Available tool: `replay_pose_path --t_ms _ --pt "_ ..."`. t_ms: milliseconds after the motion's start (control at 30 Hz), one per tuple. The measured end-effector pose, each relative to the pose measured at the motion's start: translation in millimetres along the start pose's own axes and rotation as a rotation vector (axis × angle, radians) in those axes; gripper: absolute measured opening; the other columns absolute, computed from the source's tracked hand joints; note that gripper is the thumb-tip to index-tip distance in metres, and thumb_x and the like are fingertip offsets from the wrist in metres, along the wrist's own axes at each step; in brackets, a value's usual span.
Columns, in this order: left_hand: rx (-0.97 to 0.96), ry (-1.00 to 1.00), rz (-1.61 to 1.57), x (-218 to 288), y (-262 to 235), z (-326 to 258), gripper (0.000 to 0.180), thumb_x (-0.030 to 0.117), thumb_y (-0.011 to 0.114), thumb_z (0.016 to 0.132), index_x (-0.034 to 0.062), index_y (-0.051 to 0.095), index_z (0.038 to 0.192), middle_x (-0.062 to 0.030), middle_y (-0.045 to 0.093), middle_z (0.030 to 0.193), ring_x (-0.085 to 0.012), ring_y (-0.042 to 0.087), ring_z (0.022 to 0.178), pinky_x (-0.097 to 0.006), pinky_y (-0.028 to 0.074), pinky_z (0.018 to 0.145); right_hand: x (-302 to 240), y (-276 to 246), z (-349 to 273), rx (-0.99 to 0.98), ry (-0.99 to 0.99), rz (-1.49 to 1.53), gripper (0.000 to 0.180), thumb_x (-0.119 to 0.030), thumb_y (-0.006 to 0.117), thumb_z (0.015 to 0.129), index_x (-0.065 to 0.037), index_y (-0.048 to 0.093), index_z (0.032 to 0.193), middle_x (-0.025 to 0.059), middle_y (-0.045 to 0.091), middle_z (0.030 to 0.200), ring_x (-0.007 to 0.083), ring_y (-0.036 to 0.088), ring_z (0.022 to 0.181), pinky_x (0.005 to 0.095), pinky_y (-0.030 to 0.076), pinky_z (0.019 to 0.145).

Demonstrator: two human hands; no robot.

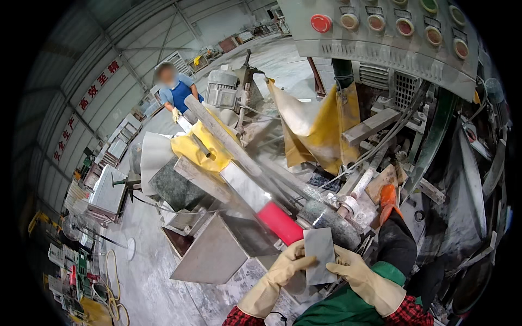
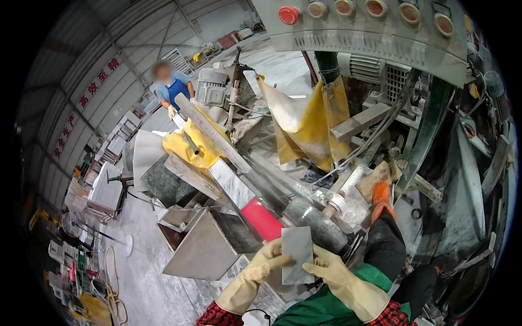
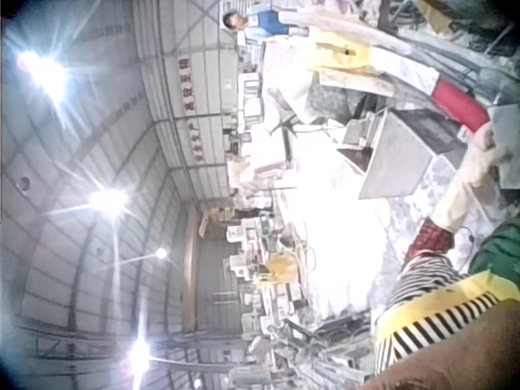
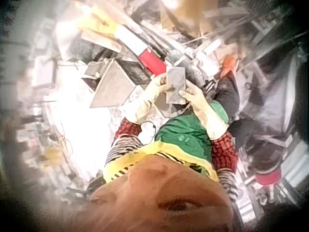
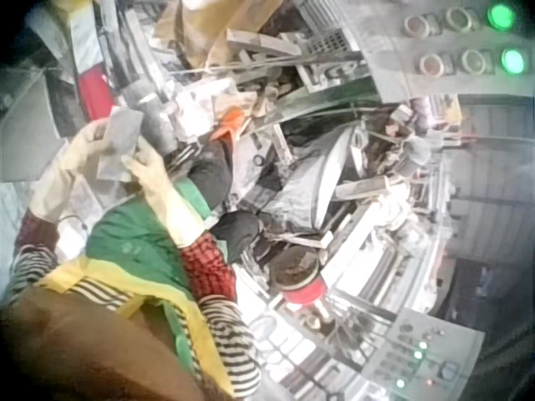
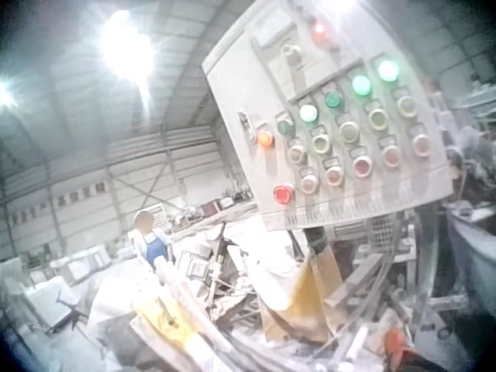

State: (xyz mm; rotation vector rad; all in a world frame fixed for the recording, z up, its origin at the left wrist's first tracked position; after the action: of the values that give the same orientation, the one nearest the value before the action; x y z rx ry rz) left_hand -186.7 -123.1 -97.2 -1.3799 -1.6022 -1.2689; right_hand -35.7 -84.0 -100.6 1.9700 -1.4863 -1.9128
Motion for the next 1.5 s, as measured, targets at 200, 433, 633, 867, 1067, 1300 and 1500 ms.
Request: replay_pose_path --t_ms 200,433,633,867,1067,1300,1500 --pt "0.420 0.109 -0.061 -7.7 -47.3 6.1 0.050 0.022 0.064 0.104 0.0031 0.051 0.147 -0.0087 0.069 0.122 -0.0151 0.065 0.111 -0.032 0.053 0.094 8.8 25.4 -12.3 -0.072 0.134 -0.014 0.062 -0.006 0.070 0.097 0.001 0.045 0.153 0.0012 0.067 0.122 0.0074 0.062 0.098 0.0215 0.050 0.085" --pt "0.146 0.104 -0.113 -25.3 -7.5 13.9 0.055 0.023 0.063 0.104 0.0076 0.044 0.154 -0.0082 0.064 0.135 -0.0188 0.060 0.120 -0.035 0.050 0.100 -1.9 -3.0 8.5 0.187 -0.142 0.072 0.045 -0.002 0.066 0.097 -0.001 0.056 0.140 0.0045 0.074 0.105 0.0095 0.066 0.082 0.0231 0.050 0.071" --pt "0.175 0.298 0.177 -0.4 -34.1 6.4 0.073 0.010 0.076 0.095 0.0104 0.039 0.157 -0.0095 0.065 0.130 -0.0179 0.063 0.115 -0.034 0.053 0.097 -31.5 -84.9 13.9 0.434 -0.315 0.144 0.032 -0.005 0.058 0.100 -0.004 0.059 0.133 0.0033 0.068 0.112 0.0184 0.067 0.094 0.0301 0.053 0.071" --pt "0.779 0.973 1.224 95.9 -48.8 19.8 0.055 0.015 0.082 0.080 -0.0010 0.061 0.129 -0.0200 0.065 0.113 -0.0383 0.066 0.099 -0.043 0.054 0.083 -133.8 -225.5 -96.8 0.603 -0.652 0.162 0.037 -0.005 0.058 0.099 -0.002 0.053 0.135 0.0096 0.064 0.126 0.0227 0.063 0.115 0.0412 0.052 0.101" --pt "0.827 0.746 1.442 85.3 -39.0 26.3 0.039 0.028 0.076 0.081 0.0052 0.066 0.111 -0.0142 0.057 0.109 -0.0344 0.053 0.105 -0.046 0.042 0.087 -171.4 -428.8 -306.1 1.141 -0.728 -0.221 0.048 -0.015 0.063 0.098 -0.003 0.049 0.143 0.0097 0.062 0.124 0.0210 0.060 0.104 0.0339 0.048 0.093" --pt "0.841 0.736 1.514 76.5 -35.6 32.3 0.036 0.029 0.075 0.081 0.0048 0.068 0.107 -0.0153 0.057 0.110 -0.0353 0.053 0.105 -0.046 0.042 0.088 -93.6 -456.4 -522.1 1.598 -0.545 -0.368 0.040 -0.023 0.060 0.100 -0.004 0.056 0.135 0.0143 0.065 0.114 0.0237 0.064 0.097 0.0377 0.051 0.082" --pt "0.812 0.726 1.475 73.7 -32.7 30.3 0.039 0.028 0.074 0.080 0.0035 0.068 0.110 -0.0167 0.057 0.110 -0.0370 0.053 0.105 -0.048 0.042 0.088 -65.4 -330.2 -560.6 1.842 -0.158 -0.812 0.034 -0.023 0.059 0.100 -0.001 0.061 0.127 0.0187 0.067 0.111 0.0283 0.066 0.096 0.0412 0.053 0.082"
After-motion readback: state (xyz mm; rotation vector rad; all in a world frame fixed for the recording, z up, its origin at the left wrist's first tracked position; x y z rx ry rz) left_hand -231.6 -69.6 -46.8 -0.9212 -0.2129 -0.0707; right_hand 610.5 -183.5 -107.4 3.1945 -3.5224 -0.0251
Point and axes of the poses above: each hand's wrist, its own z-axis towards the middle knuckle, its own y-axis out of the palm, x = y × z, the point moved 8 cm from there along z, towards the middle knuckle
